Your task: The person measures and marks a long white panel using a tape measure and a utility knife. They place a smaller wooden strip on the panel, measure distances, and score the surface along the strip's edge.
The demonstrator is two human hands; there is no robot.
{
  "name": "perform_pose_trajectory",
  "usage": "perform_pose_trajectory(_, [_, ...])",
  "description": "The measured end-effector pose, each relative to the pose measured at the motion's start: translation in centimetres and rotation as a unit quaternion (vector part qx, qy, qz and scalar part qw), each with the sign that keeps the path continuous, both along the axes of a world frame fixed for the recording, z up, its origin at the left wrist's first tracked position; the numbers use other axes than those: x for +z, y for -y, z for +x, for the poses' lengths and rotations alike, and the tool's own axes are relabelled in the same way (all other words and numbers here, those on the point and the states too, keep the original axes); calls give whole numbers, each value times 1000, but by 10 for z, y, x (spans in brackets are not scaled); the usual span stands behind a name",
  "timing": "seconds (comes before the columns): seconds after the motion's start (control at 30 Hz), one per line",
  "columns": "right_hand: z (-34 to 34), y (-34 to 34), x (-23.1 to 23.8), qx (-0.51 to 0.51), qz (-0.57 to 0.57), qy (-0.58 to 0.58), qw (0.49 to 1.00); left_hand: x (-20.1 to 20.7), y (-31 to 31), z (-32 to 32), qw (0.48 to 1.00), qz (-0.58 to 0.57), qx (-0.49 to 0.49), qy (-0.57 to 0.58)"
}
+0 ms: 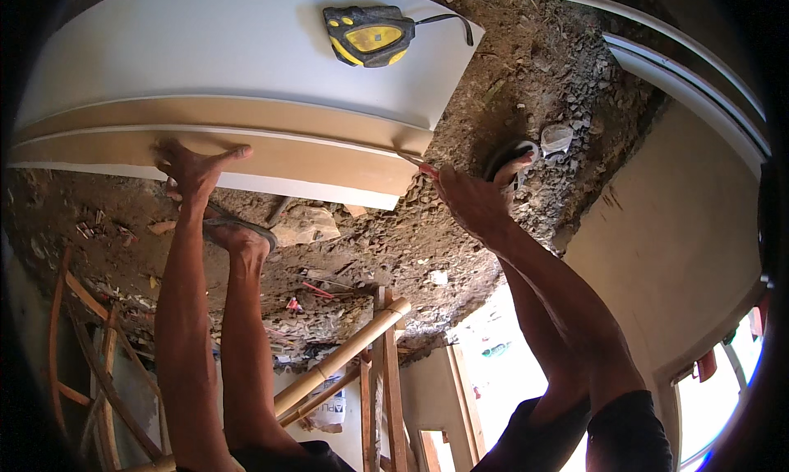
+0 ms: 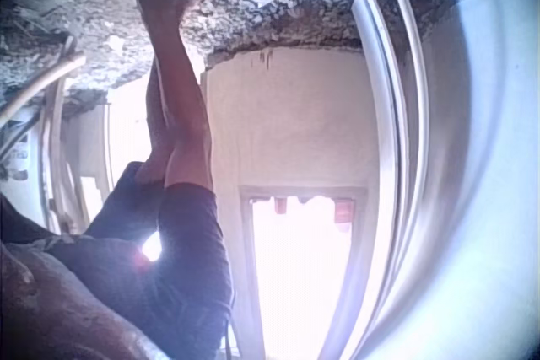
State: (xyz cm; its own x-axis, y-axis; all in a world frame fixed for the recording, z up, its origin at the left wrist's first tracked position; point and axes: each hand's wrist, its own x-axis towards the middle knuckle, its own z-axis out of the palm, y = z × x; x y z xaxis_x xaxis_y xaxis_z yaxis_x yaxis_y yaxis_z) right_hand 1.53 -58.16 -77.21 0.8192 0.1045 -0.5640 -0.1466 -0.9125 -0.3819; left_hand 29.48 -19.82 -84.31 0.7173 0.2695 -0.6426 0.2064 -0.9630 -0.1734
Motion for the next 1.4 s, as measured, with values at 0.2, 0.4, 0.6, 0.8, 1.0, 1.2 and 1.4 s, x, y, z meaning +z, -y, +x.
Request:
perform_pose_trajectory(0.2, [-17,11,-7,-8,16,19,1000,5,7,-1,1000,0,-9,9])
perform_pose_trajectory(0.4, [1,3,12,-15,42,-9,999,-7,-11,-4,998,4,-53,41])
perform_pose_trajectory(0.6, [32,-13,8,-32,84,49,995,-1,0,-2,999,8,-22,27])
perform_pose_trajectory(0.8, [28,-13,1,-9,33,-7,999,-1,-1,-2,1000,5,-15,16])
perform_pose_trajectory(1.0, [-5,12,1,-46,29,-52,997,-3,-2,-2,998,10,-39,38])
perform_pose_trajectory(1.2, [-22,35,13,44,-9,-96,994,-10,-12,-4,997,18,-54,51])
perform_pose_trajectory(1.4, [-27,38,26,-30,16,-55,998,-15,-5,-1,994,-32,-90,60])
